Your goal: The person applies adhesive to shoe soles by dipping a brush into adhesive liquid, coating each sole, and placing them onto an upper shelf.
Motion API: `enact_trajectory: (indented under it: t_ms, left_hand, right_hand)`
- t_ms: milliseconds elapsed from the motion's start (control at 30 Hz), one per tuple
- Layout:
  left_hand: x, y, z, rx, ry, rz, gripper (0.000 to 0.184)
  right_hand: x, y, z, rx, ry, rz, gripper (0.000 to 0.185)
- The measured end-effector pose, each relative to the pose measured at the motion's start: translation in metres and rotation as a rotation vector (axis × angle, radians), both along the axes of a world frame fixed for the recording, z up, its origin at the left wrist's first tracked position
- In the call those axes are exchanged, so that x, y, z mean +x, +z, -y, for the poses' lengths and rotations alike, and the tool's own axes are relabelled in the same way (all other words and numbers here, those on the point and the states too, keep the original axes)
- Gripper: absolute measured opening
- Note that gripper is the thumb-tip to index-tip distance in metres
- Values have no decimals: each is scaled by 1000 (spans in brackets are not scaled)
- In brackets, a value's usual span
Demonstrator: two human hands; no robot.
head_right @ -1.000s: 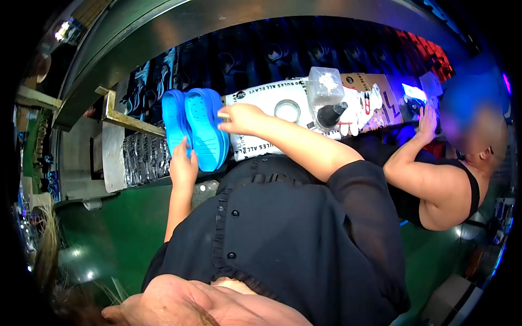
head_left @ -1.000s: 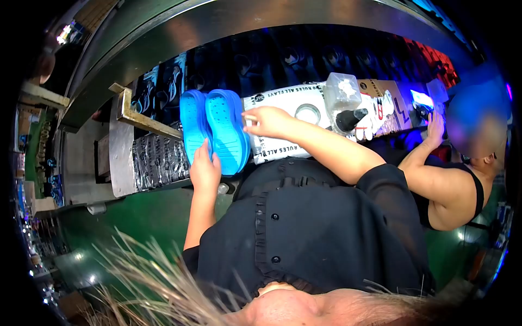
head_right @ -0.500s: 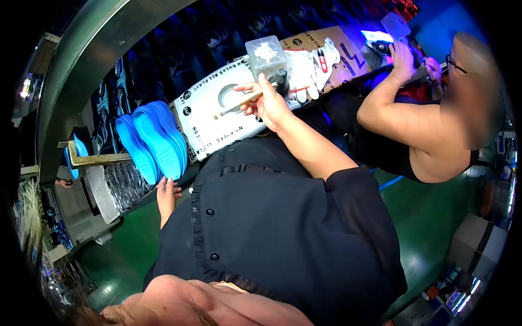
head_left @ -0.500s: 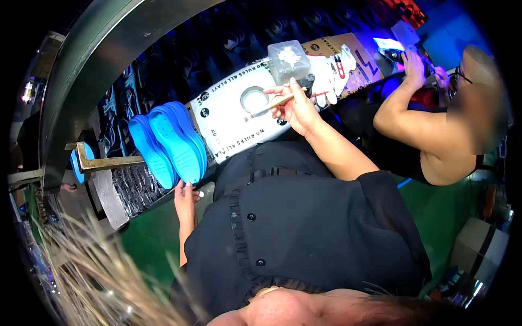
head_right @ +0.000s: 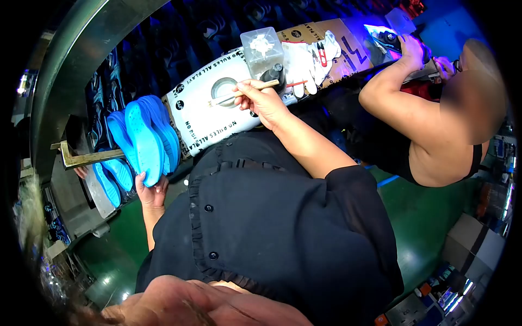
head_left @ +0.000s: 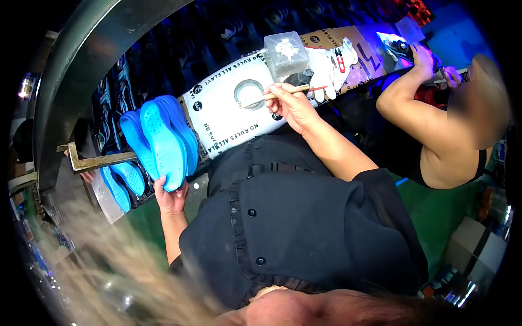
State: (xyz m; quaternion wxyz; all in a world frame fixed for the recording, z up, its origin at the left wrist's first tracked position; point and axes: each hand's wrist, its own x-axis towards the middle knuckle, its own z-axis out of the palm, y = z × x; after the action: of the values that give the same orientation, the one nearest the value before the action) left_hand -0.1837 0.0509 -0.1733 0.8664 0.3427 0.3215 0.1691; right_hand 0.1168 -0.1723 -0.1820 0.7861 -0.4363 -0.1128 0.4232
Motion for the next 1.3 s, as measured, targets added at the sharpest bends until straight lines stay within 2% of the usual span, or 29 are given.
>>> enact_trajectory:
  t_ms: [67,100,167,200,233,300,333,500,600,733,800,900,933,1000,1133,1167,1233,1300]
  left_hand:
    - [8,9,5,145,-26,-19,41]
    - [18,15,17,139,-26,-19,41]
    - [42,26,38,465,52,-206,50]
    - [44,5,30,679,17,-166,57]
    - [51,3,31,751,-15,-160,59]
    - [68,13,33,696,-162,-194,53]
    - [75,13,34,689,-164,-195,53]
    - [87,15,37,686,-141,-170,39]
    - [80,7,31,759,-92,-168,41]
    - [74,12,28,741,-39,-222,41]
    - [72,10,25,701,-6,-267,40]
    - [72,5,21,661,3,-237,42]
    - [77,12,25,668,6,-226,39]
    - [83,17,29,681,-4,-231,39]
    - [93,18,23,722,-11,-209,41]
    - [95,21,21,749,-34,-211,41]
    - [100,19,23,777,7,-165,41]
    - [104,21,23,827,27,-115,39]
  right_hand:
    - [2,1,-1,-39,-48,133,25]
    - [3,3,-1,-45,-48,133,25]
    - [2,9,-2,-86,-110,335,26]
    - [3,12,-2,-183,-110,430,24]
    - [4,14,-4,-187,-108,431,24]
    - [3,15,-7,-312,-180,956,20]
    - [6,13,-10,-373,-116,961,17]
    - [8,-5,-33,-386,-140,979,17]
    - [10,-17,-42,-478,-79,1079,15]
    - [7,-9,-40,-516,-49,1027,14]
    - [6,2,-35,-396,-132,959,13]
    - [8,9,-30,-311,-231,994,14]
    - [8,7,-29,-313,-230,995,14]
    - [7,0,-26,-440,-19,1033,12]
    - [6,0,-24,-384,-152,888,13]
    - [10,3,-21,-359,-193,1057,14]
    - [7,11,-17,-292,-219,823,16]
    - [5,23,-11,-354,-183,777,25]
